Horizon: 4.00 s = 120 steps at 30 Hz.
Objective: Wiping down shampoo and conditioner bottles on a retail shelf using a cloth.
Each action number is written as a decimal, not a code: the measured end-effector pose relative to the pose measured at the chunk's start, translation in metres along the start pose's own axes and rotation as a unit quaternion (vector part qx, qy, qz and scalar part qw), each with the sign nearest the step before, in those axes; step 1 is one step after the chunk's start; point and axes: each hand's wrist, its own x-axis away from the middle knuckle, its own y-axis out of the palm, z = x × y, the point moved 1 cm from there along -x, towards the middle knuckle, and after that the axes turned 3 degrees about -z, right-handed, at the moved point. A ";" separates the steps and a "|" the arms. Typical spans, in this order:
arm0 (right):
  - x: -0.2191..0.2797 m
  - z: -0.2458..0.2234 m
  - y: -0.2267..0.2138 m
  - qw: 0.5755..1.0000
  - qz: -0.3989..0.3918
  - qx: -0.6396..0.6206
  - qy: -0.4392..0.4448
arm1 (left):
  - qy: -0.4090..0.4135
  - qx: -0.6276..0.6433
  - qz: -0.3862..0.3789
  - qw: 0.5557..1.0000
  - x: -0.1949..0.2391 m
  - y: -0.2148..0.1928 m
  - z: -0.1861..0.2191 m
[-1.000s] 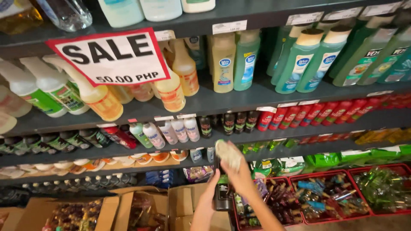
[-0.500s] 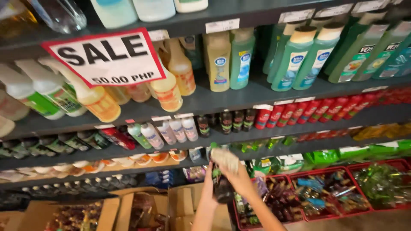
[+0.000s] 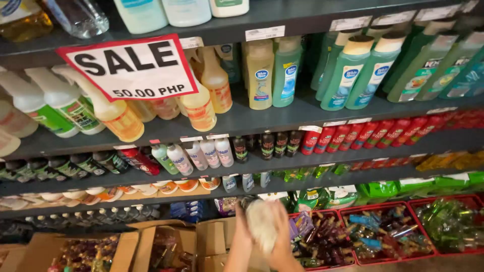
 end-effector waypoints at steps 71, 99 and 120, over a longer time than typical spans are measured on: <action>-0.114 0.311 0.167 0.545 0.186 -0.658 0.486 | 0.478 -0.709 0.112 0.506 -0.089 0.145 0.059; -0.127 0.289 0.146 0.737 0.088 -0.412 0.528 | 0.500 -0.632 0.250 0.536 -0.148 0.083 0.063; -0.119 0.315 0.165 0.748 0.011 -0.388 0.538 | 0.602 -0.543 0.136 0.570 -0.110 0.129 0.087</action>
